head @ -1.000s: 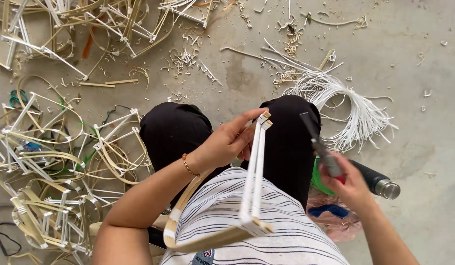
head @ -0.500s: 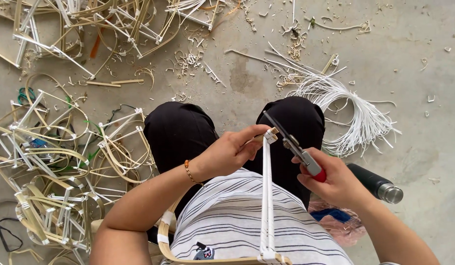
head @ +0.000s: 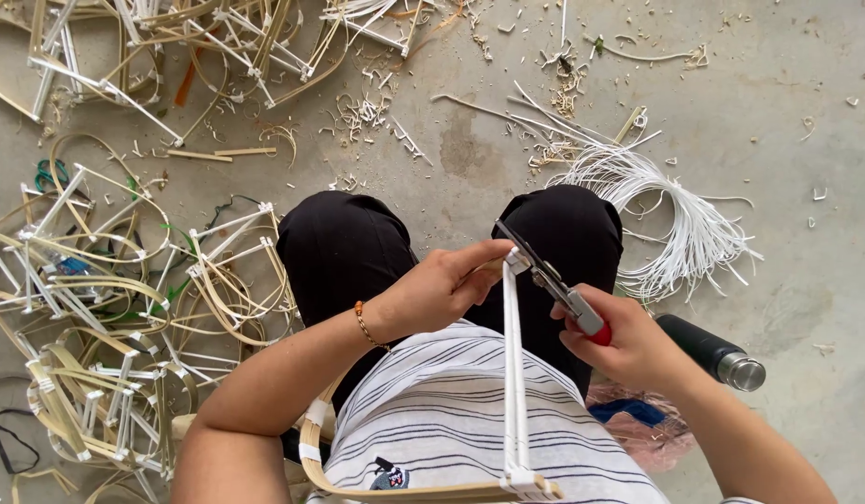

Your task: The recorder is binding curved wood or bamboo strips together using white tape or string in a workshop setting.

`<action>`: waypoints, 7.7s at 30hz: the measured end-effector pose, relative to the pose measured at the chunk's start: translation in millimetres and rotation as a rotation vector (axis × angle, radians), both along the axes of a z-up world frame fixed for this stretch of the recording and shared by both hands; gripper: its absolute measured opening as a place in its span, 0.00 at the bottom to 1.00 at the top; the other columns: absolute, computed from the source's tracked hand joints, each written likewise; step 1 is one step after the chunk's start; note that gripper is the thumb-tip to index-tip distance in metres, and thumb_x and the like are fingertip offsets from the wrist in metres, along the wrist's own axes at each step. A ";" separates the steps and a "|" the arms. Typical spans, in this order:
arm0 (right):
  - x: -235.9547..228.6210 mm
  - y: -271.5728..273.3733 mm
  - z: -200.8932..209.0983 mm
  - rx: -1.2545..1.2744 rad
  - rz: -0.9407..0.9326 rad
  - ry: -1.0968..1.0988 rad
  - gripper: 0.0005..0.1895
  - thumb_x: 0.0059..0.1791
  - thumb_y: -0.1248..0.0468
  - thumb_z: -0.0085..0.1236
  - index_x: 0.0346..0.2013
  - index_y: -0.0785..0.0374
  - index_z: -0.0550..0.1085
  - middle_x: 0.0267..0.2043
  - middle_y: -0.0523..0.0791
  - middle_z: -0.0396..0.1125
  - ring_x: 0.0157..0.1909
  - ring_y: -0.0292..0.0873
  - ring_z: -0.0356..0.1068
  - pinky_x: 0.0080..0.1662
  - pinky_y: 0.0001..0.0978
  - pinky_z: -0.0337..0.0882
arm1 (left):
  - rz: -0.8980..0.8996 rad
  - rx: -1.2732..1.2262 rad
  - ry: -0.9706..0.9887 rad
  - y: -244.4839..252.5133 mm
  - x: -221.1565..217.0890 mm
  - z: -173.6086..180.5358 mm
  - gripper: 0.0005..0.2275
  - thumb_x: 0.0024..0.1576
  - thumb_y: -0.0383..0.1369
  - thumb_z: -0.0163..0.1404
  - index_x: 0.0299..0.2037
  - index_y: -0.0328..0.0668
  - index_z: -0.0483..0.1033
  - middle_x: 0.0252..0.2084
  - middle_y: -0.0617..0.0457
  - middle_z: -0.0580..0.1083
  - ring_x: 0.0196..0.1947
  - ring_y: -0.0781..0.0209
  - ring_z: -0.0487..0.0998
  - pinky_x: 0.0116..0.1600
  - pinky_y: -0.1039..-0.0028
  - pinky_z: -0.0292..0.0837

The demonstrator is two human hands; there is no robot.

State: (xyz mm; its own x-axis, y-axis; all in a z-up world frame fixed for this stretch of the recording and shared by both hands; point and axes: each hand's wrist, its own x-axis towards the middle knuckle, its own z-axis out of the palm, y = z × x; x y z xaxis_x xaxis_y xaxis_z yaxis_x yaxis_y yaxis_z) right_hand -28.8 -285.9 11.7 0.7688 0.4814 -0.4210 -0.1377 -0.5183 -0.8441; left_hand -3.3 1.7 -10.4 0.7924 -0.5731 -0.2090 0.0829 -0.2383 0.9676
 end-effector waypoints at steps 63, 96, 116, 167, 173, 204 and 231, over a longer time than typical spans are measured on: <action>-3.0 7.6 10.6 -0.163 0.149 0.062 0.50 0.39 0.70 0.58 0.75 0.49 0.53 0.68 0.48 0.55 0.66 0.49 0.62 0.62 0.39 0.64 | 0.005 -0.059 0.500 0.8 5.5 -9.2 0.16 0.66 0.29 0.41 0.63 0.48 0.69 0.25 0.59 0.67 0.16 0.73 0.64 0.21 0.79 0.62; 23.4 5.0 -30.0 -0.113 -0.075 0.190 0.33 0.40 0.60 0.65 0.59 0.53 0.66 0.46 0.44 0.75 0.50 0.42 0.74 0.53 0.36 0.70 | 0.111 -0.118 0.365 -4.1 35.2 -39.2 0.19 0.65 0.29 0.43 0.67 0.41 0.65 0.26 0.58 0.69 0.19 0.72 0.64 0.24 0.78 0.62; -39.7 -152.0 -208.0 0.156 -0.797 0.335 0.29 0.40 0.68 0.56 0.57 0.57 0.67 0.35 0.43 0.71 0.34 0.39 0.72 0.35 0.34 0.74 | 0.315 -0.655 0.544 21.9 110.9 -56.4 0.16 0.67 0.31 0.51 0.63 0.37 0.69 0.44 0.57 0.75 0.34 0.72 0.75 0.37 0.80 0.72; 85.1 -105.9 -422.3 0.246 -1.062 0.244 0.10 0.55 0.62 0.55 0.48 0.62 0.77 0.37 0.43 0.74 0.33 0.34 0.70 0.35 0.27 0.70 | 0.671 -0.168 0.376 41.5 148.2 -127.4 0.11 0.69 0.35 0.45 0.45 0.34 0.77 0.27 0.57 0.72 0.23 0.70 0.69 0.29 0.81 0.64; 186.6 -67.9 -427.3 -0.338 -0.503 -0.113 0.11 0.51 0.59 0.59 0.44 0.61 0.79 0.40 0.50 0.76 0.42 0.52 0.76 0.45 0.43 0.74 | 0.749 -0.288 0.381 21.0 160.0 -125.4 0.09 0.69 0.33 0.47 0.53 0.35 0.73 0.34 0.55 0.72 0.29 0.69 0.71 0.36 0.80 0.67; 93.1 44.6 -102.4 1.035 -0.722 0.199 0.04 0.52 0.71 0.59 0.41 0.63 0.75 0.36 0.43 0.70 0.35 0.36 0.70 0.40 0.29 0.71 | 0.241 -0.319 0.233 -33.4 73.5 -48.1 0.16 0.60 0.30 0.58 0.56 0.37 0.72 0.38 0.59 0.73 0.34 0.75 0.70 0.38 0.82 0.68; 71.6 64.8 -70.7 0.500 -0.543 0.260 0.09 0.53 0.64 0.60 0.39 0.69 0.80 0.28 0.43 0.70 0.24 0.33 0.65 0.27 0.26 0.65 | 0.337 -0.182 0.004 -14.1 23.1 -35.3 0.16 0.59 0.31 0.58 0.56 0.40 0.71 0.37 0.61 0.73 0.35 0.78 0.72 0.40 0.85 0.71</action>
State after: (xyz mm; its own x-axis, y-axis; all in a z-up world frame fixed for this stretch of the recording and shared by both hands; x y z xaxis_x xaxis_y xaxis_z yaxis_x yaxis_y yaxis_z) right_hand 42.8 -221.1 -59.0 0.8574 0.2462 -0.4518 -0.4882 0.1118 -0.8655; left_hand 19.8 -12.4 -45.7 0.9421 -0.3088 -0.1308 0.1307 -0.0212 0.9912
